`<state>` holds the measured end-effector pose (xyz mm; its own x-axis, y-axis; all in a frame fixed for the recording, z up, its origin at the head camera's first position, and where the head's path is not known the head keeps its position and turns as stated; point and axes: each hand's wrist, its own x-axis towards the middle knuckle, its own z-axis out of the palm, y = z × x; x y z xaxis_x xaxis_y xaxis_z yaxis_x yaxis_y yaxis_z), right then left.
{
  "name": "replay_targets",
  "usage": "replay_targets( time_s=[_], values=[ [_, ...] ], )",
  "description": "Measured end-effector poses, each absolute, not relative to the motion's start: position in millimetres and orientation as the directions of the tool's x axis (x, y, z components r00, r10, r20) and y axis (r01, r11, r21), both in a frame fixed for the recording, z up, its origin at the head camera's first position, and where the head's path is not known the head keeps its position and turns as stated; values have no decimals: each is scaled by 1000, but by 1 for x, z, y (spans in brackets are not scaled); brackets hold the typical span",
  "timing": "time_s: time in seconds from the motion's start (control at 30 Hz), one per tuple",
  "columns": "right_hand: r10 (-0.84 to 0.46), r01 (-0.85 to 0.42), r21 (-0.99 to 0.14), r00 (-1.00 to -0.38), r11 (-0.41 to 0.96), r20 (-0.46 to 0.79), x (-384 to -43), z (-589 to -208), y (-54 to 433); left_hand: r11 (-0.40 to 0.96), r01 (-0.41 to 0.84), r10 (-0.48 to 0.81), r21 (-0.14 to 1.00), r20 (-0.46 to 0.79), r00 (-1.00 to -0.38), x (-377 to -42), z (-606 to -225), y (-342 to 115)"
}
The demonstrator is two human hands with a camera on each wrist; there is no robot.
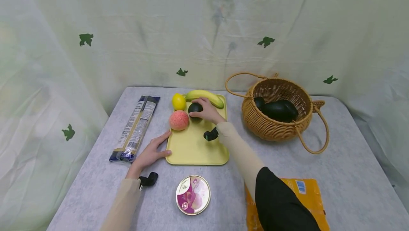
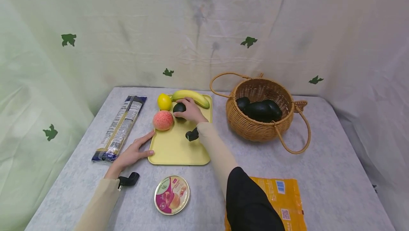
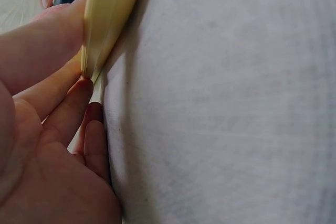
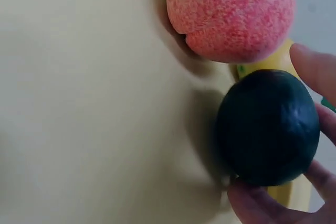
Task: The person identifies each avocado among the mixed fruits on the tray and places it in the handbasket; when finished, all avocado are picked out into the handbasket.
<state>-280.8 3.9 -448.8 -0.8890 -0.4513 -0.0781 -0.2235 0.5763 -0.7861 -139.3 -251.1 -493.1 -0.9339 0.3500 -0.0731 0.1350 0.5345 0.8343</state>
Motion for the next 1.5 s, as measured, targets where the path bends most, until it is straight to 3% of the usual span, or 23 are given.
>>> replay_targets(
  time_s=[0.17,0.43,0.63,0.93,1.2,1.5],
  values=[
    [-396,-200,-803,-917,562,-49,-279,-450,2,542,113,340,833,-95,-936,-140,-494,-250],
    [-419,-232,-834,-908,500,1,-278,-445,14,537,106,333,837,-95,-938,-139,-494,-250],
    [-453,-250,-874,-891,416,39,-272,-411,34,534,106,339,839,-98,-936,-138,-494,-249],
    [-479,-155,-961,-877,229,27,-267,-352,90,539,108,334,835,-94,-938,-138,-490,-248],
    [-382,-111,-956,-924,273,-2,-261,-320,157,514,141,347,846,-55,-936,-139,-492,-249],
    [-235,-41,-924,-970,380,-54,-253,-320,226,496,148,359,856,-46,-932,-139,-491,-249]
  ],
)
